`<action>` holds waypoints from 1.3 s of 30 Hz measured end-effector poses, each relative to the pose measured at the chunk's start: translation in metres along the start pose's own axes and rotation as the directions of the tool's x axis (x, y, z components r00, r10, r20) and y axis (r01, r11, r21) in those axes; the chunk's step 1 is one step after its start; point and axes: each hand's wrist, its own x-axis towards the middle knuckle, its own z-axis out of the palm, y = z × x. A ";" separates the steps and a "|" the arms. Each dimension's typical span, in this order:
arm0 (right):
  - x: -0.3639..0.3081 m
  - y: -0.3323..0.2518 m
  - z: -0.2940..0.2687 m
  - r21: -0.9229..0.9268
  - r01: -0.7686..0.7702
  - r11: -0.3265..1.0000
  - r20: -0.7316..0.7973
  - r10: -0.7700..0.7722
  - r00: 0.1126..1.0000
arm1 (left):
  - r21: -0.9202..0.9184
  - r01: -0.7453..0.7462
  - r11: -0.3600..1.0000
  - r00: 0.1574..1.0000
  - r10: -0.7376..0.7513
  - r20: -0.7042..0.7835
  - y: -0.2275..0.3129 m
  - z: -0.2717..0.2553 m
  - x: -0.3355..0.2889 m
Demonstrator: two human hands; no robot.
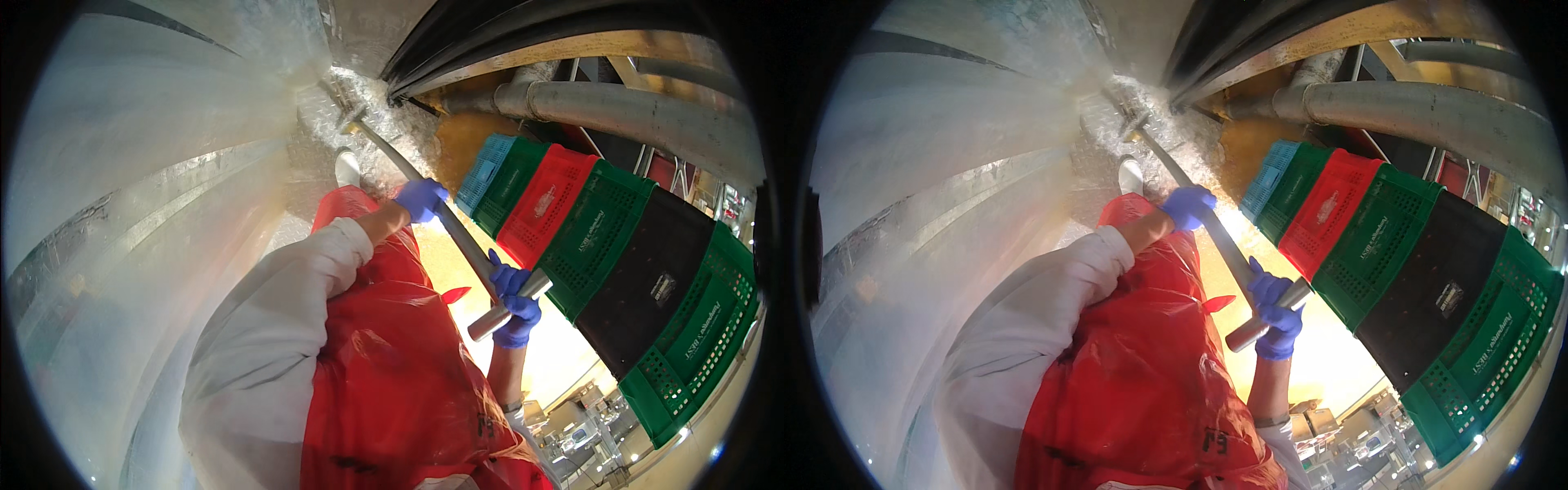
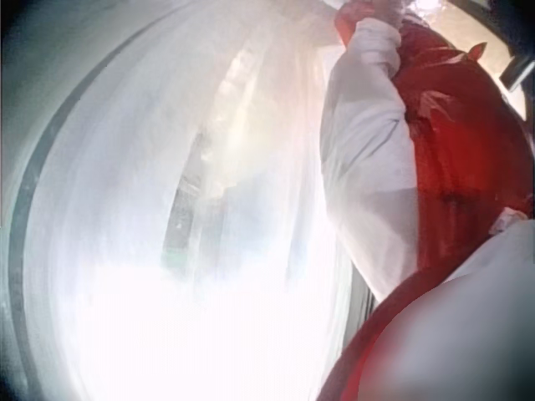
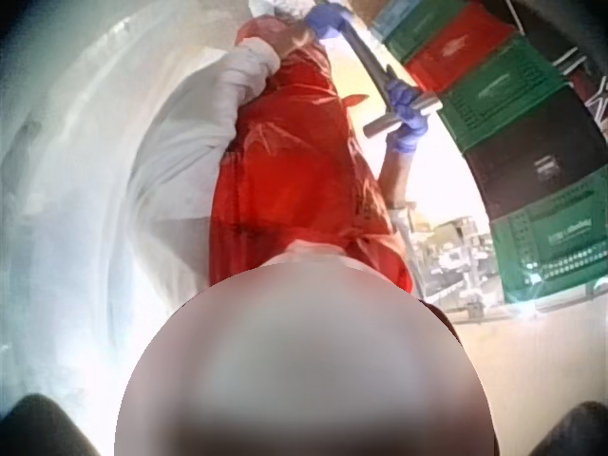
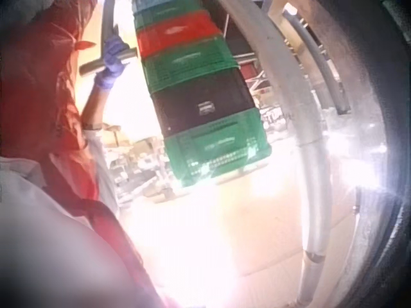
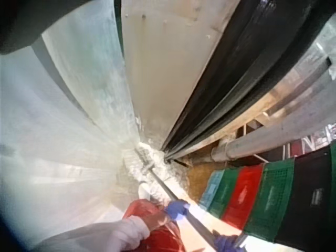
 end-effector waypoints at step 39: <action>0.139 -0.162 0.009 -0.558 0.619 0.553 0.016 -0.739 0.674 | -0.619 -0.077 0.782 0.908 -0.201 -0.366 0.065 -0.016 -0.067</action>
